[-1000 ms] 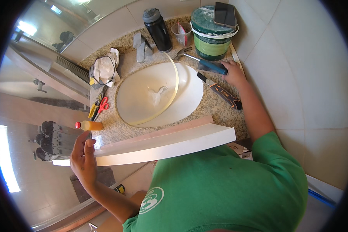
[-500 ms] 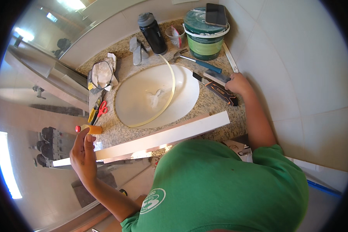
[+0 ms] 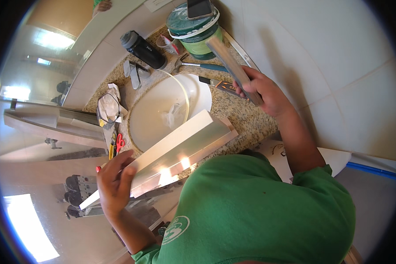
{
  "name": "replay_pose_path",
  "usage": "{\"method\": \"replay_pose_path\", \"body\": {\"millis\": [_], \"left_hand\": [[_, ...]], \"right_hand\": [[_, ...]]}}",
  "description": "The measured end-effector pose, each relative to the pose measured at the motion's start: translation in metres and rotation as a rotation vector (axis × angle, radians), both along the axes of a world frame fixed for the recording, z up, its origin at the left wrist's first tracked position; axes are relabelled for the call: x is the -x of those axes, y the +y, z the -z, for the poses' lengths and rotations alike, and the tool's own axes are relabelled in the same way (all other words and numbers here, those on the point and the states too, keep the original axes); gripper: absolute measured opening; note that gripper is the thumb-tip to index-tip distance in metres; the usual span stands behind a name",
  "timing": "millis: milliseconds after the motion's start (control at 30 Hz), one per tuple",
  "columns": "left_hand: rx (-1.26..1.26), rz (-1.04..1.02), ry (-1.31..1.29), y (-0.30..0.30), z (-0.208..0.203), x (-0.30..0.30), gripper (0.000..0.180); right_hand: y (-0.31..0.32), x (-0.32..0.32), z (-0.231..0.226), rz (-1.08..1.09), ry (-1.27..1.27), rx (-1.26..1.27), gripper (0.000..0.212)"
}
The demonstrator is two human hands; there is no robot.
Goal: The person applies a strip of edge banding to a white board, uses a hammer to press it into place, trims the excess with a utility knife, and taps the edge again to secure it. The work is performed over a bathroom countertop with a sink and mirror visible.
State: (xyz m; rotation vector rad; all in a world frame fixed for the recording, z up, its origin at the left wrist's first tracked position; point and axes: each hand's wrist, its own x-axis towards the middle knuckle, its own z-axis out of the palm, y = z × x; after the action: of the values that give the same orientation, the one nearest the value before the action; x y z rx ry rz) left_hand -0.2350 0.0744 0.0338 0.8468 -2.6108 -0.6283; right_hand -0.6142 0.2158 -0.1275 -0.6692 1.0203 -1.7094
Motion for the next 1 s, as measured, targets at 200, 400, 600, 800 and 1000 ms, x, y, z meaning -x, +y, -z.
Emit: {"method": "replay_pose_path", "body": {"millis": [200, 400, 600, 800, 1000], "left_hand": [[0.06, 0.423, -0.085, 0.009, -0.011, 0.098, 0.045], [0.1, 0.698, -0.133, 0.006, -0.02, 0.145, 0.049], [-0.121, 0.645, -0.086, 0.002, -0.006, 0.157, 0.041], [-0.361, 0.489, -0.219, -0.003, -0.008, 0.158, 0.049], [-0.512, 0.547, -0.297, -0.009, -0.005, 0.16, 0.056]], "right_hand": [[-0.006, -0.028, -0.014, -0.047, -0.05, 0.078, 0.04], [0.008, -0.031, -0.016, -0.017, 0.014, 0.102, 0.035], [0.021, -0.022, -0.016, -0.018, -0.116, 0.086, 0.048], [0.023, -0.028, -0.023, 0.038, -0.04, 0.157, 0.058], [0.018, -0.035, -0.034, 0.127, -0.099, 0.197, 0.052]]}}
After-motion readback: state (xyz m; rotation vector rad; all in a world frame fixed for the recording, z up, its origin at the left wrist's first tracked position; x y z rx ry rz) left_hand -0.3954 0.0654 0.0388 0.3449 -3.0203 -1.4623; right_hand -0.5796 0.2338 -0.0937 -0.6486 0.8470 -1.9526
